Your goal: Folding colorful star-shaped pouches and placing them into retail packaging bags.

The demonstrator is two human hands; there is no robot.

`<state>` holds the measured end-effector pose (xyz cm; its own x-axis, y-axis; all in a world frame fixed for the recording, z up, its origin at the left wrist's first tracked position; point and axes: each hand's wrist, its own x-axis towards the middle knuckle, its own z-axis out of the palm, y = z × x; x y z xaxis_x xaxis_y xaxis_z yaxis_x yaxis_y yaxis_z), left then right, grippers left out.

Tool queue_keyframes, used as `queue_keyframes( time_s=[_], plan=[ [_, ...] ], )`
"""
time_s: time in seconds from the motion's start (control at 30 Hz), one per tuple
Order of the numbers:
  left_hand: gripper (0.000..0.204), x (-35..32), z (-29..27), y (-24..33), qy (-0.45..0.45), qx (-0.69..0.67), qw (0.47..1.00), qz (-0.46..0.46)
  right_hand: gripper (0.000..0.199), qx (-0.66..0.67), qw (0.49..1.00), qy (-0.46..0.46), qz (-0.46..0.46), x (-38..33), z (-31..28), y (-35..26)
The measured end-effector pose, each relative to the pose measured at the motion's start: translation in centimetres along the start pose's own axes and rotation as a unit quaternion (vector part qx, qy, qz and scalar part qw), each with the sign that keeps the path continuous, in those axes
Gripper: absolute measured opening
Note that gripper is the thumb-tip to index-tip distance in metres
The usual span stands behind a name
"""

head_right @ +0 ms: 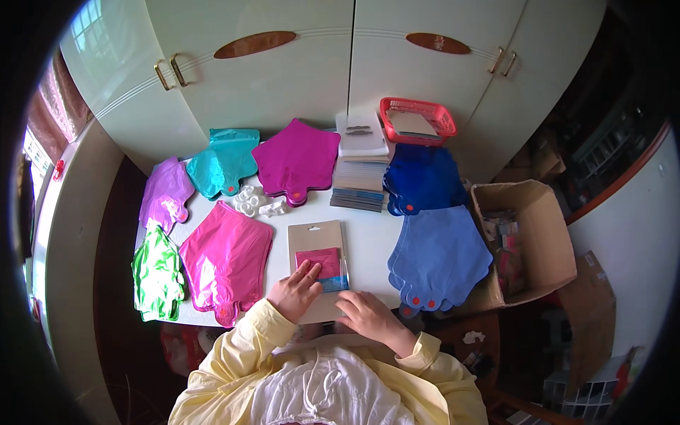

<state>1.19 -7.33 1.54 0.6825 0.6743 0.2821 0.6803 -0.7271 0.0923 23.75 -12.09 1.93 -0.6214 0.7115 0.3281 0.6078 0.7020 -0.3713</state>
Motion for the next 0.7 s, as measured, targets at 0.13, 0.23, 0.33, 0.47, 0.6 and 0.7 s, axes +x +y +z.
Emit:
queue_keyframes(
  time_s=[0.13,0.23,0.33,0.47,0.6,0.7],
  plan=[
    [0.014,-0.1,0.4,-0.2,0.003,-0.008,1.0,0.0,0.039,-0.044,0.998,0.036,0.037,1.0,0.4,0.7],
    [0.015,0.1,0.0,-0.1,0.018,-0.038,0.999,0.0,0.044,-0.033,0.997,0.064,0.035,1.9,1.1,2.1],
    [0.014,0.0,-0.1,-0.6,0.008,-0.032,0.999,0.011,0.044,-0.01,0.997,0.067,0.041,2.2,1.4,2.8],
    [0.013,0.1,-0.1,-0.6,0.006,-0.013,1.0,0.019,0.038,0.005,0.995,0.081,0.048,2.4,1.5,3.2],
    [0.013,0.2,-0.3,-0.7,0.002,-0.019,1.0,0.019,0.03,0.033,0.993,0.101,0.049,2.6,1.6,3.5],
    [0.015,0.2,0.0,-0.7,0.004,-0.026,1.0,0.009,0.028,0.054,0.992,0.106,0.052,2.7,1.5,3.6]
  ],
)
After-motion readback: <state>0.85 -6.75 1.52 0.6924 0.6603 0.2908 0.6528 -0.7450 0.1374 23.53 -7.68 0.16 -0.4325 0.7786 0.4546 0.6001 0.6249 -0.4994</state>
